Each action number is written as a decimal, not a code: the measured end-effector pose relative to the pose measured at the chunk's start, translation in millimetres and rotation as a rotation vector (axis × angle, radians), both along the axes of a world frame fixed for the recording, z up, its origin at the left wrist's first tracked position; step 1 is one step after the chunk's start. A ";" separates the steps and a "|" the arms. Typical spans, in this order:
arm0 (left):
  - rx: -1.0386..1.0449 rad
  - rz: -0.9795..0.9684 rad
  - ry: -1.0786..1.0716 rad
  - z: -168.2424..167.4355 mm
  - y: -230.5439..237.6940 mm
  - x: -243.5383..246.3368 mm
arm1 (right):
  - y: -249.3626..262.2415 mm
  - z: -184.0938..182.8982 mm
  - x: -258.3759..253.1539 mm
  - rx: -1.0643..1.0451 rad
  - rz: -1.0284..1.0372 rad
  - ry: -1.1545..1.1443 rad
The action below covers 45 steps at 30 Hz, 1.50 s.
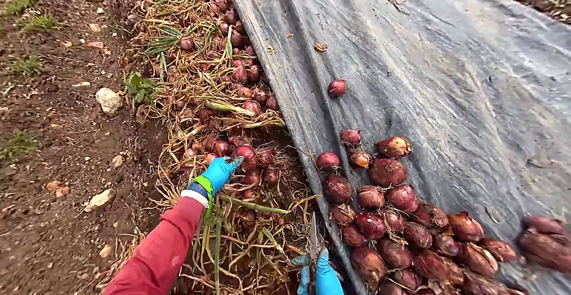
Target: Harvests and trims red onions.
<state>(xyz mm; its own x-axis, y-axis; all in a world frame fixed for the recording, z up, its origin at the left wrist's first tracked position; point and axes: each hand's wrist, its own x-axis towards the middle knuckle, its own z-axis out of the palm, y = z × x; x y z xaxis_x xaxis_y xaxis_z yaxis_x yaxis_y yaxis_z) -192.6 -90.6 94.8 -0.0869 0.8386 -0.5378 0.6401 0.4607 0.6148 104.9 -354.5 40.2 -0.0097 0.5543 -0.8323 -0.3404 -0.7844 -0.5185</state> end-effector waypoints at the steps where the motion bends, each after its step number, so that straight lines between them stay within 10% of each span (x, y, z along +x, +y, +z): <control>1: 0.026 -0.035 -0.052 13.0 -15.8 0.2 | 3.3 -1.9 -4.3 0.002 0.046 0.031; 7: -0.168 -0.131 -0.511 52.0 -117.4 0.7 | 50.3 14.5 -31.8 0.478 0.387 0.277; 10: -0.425 -0.271 -0.619 52.6 -151.0 -4.4 | 62.9 38.6 -34.0 0.576 0.512 0.049; 21: -0.683 -0.396 -0.662 84.4 -126.6 25.0 | 77.7 60.2 -14.1 0.816 0.589 -0.237; 27: -0.364 -0.770 0.528 84.6 -79.8 42.7 | 84.6 43.9 4.5 0.502 0.767 -0.234; 31: -0.143 -0.432 0.270 93.8 -89.5 39.3 | 70.2 30.9 6.6 0.361 0.692 -0.055; 37: -0.334 -1.048 0.154 122.3 -138.6 118.8 | 58.5 59.3 5.6 0.544 0.746 -0.151; 42: -0.077 -0.517 0.501 79.9 -68.6 90.5 | 57.4 61.2 46.9 0.584 0.069 -0.261; 45: -0.098 -0.179 0.571 20.3 -25.0 69.3 | 51.7 52.7 61.9 0.514 0.016 -0.308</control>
